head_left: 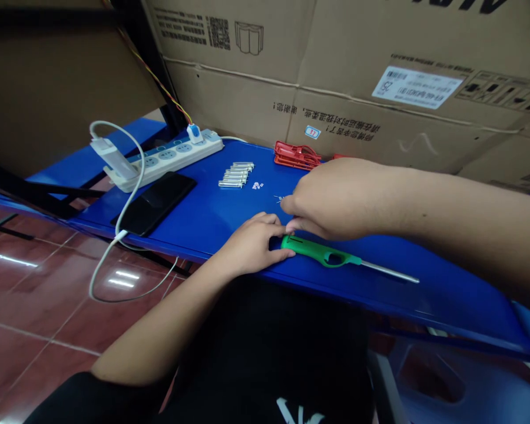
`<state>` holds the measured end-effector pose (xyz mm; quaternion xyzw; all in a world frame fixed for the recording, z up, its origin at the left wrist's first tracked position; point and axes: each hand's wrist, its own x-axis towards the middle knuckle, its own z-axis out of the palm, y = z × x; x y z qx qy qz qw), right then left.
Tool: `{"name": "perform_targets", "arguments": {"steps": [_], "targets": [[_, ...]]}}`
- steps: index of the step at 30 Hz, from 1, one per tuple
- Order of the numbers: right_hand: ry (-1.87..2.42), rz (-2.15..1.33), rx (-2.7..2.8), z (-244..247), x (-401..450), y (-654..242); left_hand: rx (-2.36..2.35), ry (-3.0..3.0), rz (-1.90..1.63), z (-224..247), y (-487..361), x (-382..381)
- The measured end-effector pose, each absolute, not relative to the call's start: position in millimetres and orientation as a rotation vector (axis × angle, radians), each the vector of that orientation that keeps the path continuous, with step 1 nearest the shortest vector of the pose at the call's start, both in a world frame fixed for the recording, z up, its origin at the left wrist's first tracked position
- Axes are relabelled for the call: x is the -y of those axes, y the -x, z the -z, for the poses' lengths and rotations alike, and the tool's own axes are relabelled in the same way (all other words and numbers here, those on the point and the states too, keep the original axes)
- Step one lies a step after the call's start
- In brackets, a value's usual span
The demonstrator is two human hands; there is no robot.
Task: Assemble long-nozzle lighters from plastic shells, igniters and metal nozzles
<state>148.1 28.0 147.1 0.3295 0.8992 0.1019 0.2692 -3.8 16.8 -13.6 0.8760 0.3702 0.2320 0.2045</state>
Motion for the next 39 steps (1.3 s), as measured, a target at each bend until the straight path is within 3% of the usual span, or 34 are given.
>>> {"name": "perform_targets", "arguments": {"steps": [9,22,27,33,39], "targets": [[-0.702,-0.150,-2.491,-142.1,-46.2,-159.3,-1.029,-2.430,-0.652,11.5,3.2,-17.0],[-0.937,-0.178,-2.433,-147.4,-26.1,-139.1,-1.035,-2.458,-0.621,10.9,2.5,-17.2],[-1.175,-0.190,-2.626,-155.8,-47.7,-228.5,-1.073,-2.460,-0.440,-8.6,1.8,-18.4],[-1.757,0.123,-2.459,-103.8,-76.1,-366.9,-0.847,-2.706,-0.107,-33.9,-46.8,-31.9],[-1.815,0.282,-2.555,-57.1,-63.2,-380.8,-0.354,-2.801,0.152,-58.4,-79.7,-69.8]]}}
